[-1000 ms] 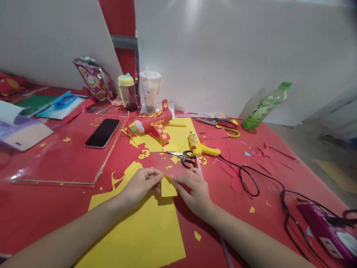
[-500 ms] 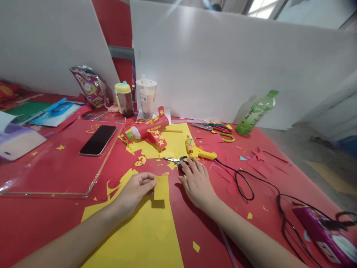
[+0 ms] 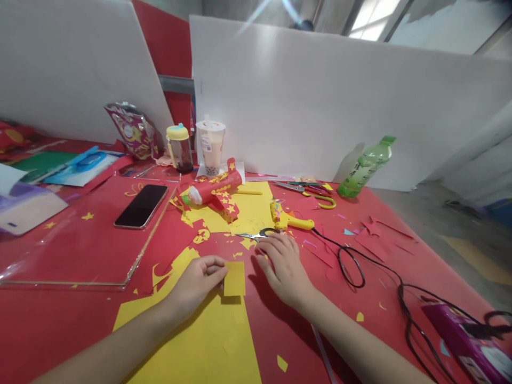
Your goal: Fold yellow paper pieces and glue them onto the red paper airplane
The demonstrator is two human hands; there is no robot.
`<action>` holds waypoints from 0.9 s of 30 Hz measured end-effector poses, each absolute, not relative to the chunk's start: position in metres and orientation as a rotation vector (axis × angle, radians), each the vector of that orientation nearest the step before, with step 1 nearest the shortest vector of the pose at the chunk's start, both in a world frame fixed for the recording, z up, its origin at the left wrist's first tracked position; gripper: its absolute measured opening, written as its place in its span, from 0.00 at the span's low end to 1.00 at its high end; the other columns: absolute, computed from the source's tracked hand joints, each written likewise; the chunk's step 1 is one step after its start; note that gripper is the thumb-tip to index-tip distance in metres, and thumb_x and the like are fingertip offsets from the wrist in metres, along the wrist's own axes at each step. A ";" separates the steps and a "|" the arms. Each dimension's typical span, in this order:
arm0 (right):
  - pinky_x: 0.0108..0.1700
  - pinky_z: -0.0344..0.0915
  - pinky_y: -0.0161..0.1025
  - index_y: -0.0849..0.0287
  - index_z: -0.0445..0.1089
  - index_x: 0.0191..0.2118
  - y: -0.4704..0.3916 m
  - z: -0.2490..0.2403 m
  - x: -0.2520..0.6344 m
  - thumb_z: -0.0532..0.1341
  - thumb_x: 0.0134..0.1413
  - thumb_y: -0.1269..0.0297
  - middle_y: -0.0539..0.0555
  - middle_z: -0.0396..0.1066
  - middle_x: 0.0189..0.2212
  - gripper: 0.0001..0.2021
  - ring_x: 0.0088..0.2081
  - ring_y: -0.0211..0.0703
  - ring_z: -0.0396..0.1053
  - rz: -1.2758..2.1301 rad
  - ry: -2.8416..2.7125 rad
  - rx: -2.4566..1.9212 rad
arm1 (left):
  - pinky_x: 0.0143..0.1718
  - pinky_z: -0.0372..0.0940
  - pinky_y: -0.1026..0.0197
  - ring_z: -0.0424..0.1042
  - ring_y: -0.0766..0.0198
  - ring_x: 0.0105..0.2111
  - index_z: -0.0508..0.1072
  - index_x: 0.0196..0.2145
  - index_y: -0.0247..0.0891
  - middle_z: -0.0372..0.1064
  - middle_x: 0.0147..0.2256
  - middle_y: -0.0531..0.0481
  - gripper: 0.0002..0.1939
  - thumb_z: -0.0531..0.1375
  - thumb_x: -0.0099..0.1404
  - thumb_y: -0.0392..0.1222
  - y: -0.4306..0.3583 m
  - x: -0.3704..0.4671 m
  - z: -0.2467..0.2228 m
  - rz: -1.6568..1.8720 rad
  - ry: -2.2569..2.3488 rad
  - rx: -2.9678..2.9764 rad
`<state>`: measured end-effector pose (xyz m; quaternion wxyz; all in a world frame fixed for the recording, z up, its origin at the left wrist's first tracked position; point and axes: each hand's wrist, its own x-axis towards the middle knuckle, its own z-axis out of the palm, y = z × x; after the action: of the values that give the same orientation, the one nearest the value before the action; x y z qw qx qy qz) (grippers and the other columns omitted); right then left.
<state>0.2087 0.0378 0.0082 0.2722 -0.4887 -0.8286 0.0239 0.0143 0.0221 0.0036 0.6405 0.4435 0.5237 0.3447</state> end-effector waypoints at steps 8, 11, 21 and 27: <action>0.40 0.55 0.43 0.60 0.66 0.30 0.016 0.010 0.189 0.54 0.52 0.70 0.52 0.69 0.24 0.05 0.32 0.41 0.62 0.233 -2.190 -1.059 | 0.22 0.57 0.66 0.62 0.69 0.19 0.69 0.24 0.34 0.63 0.17 0.54 0.07 0.59 0.50 0.41 0.020 0.016 0.011 0.765 1.238 1.089; 0.39 0.54 0.42 0.60 0.65 0.29 0.015 0.008 0.188 0.52 0.52 0.72 0.51 0.68 0.22 0.06 0.30 0.40 0.61 0.173 -2.202 -1.003 | 0.24 0.58 0.65 0.63 0.68 0.21 0.71 0.26 0.33 0.64 0.18 0.53 0.08 0.59 0.49 0.41 0.020 0.017 0.013 0.759 1.230 1.073; 0.50 0.48 0.54 0.65 0.64 0.44 0.082 -0.007 0.258 0.50 0.49 0.74 0.65 0.65 0.46 0.15 0.47 0.54 0.59 -0.235 -2.003 -1.588 | 0.27 0.59 0.64 0.66 0.67 0.22 0.70 0.25 0.34 0.68 0.20 0.51 0.07 0.59 0.51 0.41 0.020 0.017 0.008 0.762 1.200 1.094; 0.44 0.59 0.49 0.62 0.67 0.35 0.116 -0.032 0.309 0.53 0.43 0.73 0.61 0.69 0.33 0.11 0.39 0.51 0.63 0.086 -1.920 -1.534 | 0.27 0.59 0.64 0.66 0.67 0.21 0.70 0.25 0.34 0.68 0.20 0.51 0.07 0.59 0.51 0.41 0.021 0.017 0.005 0.771 1.191 1.092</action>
<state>0.3089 0.1161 -0.0319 0.3345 -0.5879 -0.7358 0.0328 0.0171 0.0208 0.0052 0.6255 0.4760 0.5189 0.3359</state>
